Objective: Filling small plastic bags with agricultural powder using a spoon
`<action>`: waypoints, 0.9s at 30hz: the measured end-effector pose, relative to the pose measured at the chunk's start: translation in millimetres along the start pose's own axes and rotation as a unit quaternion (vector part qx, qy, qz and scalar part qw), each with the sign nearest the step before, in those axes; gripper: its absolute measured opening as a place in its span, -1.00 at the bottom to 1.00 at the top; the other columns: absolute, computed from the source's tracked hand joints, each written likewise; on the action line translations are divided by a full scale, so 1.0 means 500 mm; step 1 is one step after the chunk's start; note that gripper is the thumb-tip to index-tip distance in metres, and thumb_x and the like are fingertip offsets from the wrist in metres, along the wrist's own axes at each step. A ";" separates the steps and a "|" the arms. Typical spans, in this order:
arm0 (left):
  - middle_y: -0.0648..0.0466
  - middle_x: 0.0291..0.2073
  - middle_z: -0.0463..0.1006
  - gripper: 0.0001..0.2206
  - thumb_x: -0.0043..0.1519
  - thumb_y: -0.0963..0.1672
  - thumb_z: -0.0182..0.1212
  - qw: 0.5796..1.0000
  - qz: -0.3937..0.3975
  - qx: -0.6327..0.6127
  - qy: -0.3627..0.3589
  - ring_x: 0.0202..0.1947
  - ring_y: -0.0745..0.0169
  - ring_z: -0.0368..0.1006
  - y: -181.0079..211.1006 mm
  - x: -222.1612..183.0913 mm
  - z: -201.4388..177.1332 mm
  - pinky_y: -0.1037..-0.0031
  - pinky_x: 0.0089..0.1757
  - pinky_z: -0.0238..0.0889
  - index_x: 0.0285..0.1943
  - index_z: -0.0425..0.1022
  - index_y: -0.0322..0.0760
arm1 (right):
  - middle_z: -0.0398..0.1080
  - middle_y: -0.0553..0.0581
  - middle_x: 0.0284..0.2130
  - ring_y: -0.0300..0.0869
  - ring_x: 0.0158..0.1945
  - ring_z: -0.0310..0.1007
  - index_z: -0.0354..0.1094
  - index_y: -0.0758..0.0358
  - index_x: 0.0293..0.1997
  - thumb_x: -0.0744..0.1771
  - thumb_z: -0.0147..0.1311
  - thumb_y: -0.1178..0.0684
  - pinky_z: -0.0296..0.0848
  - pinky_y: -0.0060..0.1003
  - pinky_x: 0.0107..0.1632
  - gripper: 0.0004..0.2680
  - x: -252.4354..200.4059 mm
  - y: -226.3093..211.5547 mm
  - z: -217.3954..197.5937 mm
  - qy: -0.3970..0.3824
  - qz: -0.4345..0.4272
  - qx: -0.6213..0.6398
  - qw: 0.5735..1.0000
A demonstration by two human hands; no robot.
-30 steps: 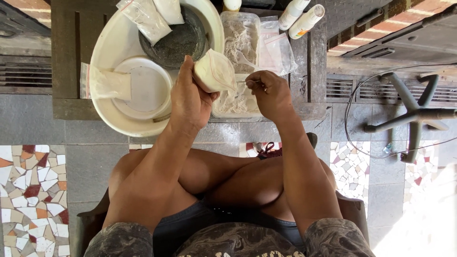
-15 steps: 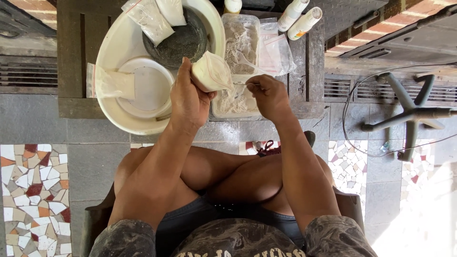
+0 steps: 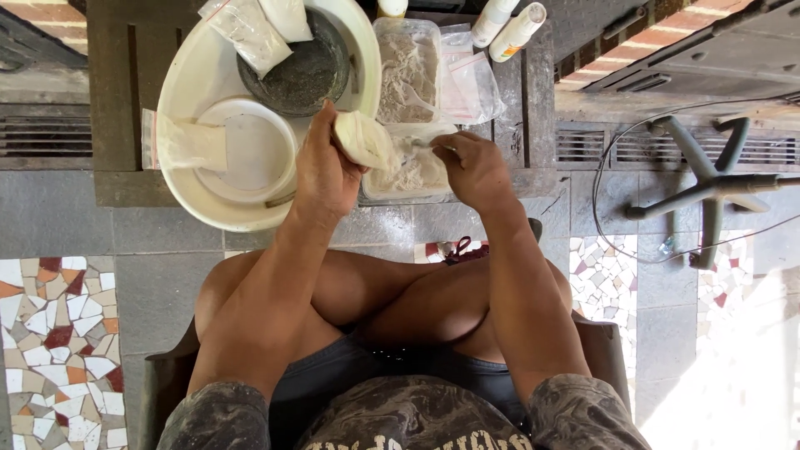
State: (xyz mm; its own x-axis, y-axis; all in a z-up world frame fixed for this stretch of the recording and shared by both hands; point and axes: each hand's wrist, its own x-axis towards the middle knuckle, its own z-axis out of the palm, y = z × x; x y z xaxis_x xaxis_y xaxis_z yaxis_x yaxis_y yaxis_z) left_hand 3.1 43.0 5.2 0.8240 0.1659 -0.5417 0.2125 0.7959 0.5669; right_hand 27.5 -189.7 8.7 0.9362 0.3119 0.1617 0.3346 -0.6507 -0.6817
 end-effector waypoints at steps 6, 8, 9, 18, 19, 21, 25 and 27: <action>0.08 -0.57 0.43 -0.73 0.30 0.04 0.08 1.000 0.004 0.011 -0.013 -0.59 0.18 0.43 -0.002 0.000 -0.010 0.47 -0.58 0.08 -0.30 0.40 -0.15 | 0.55 0.12 -0.45 0.04 -0.39 0.59 0.58 0.18 -0.15 0.40 0.10 0.11 0.54 -0.12 -0.33 -0.89 -0.003 0.038 0.005 0.037 0.008 -0.048 0.998; 0.08 -0.57 0.42 -0.73 0.31 0.04 0.07 1.000 0.004 0.016 -0.009 -0.59 0.18 0.42 0.005 -0.001 -0.005 0.47 -0.58 0.07 -0.32 0.39 -0.14 | 0.55 0.12 -0.45 0.04 -0.38 0.59 0.56 0.20 -0.12 0.42 0.06 0.08 0.54 -0.09 -0.33 -0.87 0.000 0.033 -0.001 0.037 0.024 -0.044 0.998; 0.07 -0.58 0.41 -0.73 0.31 0.03 0.08 1.000 0.007 0.011 -0.013 -0.60 0.17 0.41 0.011 -0.005 0.000 0.46 -0.57 0.06 -0.35 0.34 -0.14 | 0.55 0.13 -0.47 0.02 -0.40 0.60 0.54 0.23 -0.12 0.42 0.01 0.11 0.55 -0.14 -0.35 -0.87 0.003 0.021 -0.007 0.033 0.018 -0.045 0.998; 0.05 -0.57 0.42 -0.73 0.32 0.03 0.09 1.000 0.019 0.008 -0.010 -0.59 0.12 0.43 0.003 -0.007 -0.005 0.45 -0.58 0.07 -0.33 0.29 -0.13 | 0.54 0.22 -0.49 0.07 -0.39 0.62 0.45 0.34 -0.11 0.43 -0.03 0.17 0.56 -0.10 -0.37 -0.89 0.010 0.006 0.006 0.049 0.002 -0.011 0.999; 0.05 -0.56 0.42 -0.73 0.32 0.03 0.10 1.000 0.019 0.006 -0.006 -0.59 0.10 0.44 0.002 -0.007 -0.005 0.45 -0.57 0.06 -0.32 0.28 -0.14 | 0.54 0.23 -0.50 0.08 -0.39 0.62 0.44 0.35 -0.10 0.43 -0.02 0.18 0.56 -0.10 -0.36 -0.90 0.011 0.005 0.009 0.065 -0.002 -0.004 0.998; 0.04 -0.55 0.42 -0.73 0.32 0.03 0.10 1.000 0.016 0.005 -0.004 -0.58 0.08 0.45 -0.001 0.000 -0.010 0.45 -0.57 0.06 -0.31 0.27 -0.14 | 0.53 0.21 -0.52 0.05 -0.44 0.59 0.45 0.33 -0.12 0.43 -0.02 0.17 0.51 -0.13 -0.39 -0.90 0.012 0.011 0.014 0.061 0.011 0.004 0.998; 0.06 -0.57 0.43 -0.72 0.31 0.03 0.13 1.000 0.019 0.002 0.002 -0.59 0.09 0.46 0.001 -0.003 -0.008 0.44 -0.56 0.05 -0.35 0.26 -0.12 | 0.52 0.18 -0.56 -0.04 -0.51 0.53 0.45 0.30 -0.14 0.42 -0.04 0.17 0.45 -0.23 -0.43 -0.89 0.014 -0.010 0.018 0.069 0.039 0.053 0.995; 0.05 -0.56 0.44 -0.72 0.31 0.03 0.12 1.000 0.019 0.002 0.001 -0.59 0.08 0.46 0.001 -0.003 -0.006 0.44 -0.56 0.05 -0.35 0.26 -0.12 | 0.51 0.16 -0.57 -0.12 -0.53 0.50 0.45 0.29 -0.16 0.42 -0.07 0.17 0.44 -0.28 -0.44 -0.87 0.016 -0.024 0.017 0.072 0.056 0.080 0.993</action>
State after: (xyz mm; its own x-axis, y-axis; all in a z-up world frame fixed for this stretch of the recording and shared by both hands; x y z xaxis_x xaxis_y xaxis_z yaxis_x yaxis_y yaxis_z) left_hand 0.5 44.8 4.3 0.8300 0.1978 -0.5215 0.1833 0.7863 0.5901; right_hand 30.0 -173.5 12.3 0.9759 0.1340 0.1722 0.2178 -0.5535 -0.8039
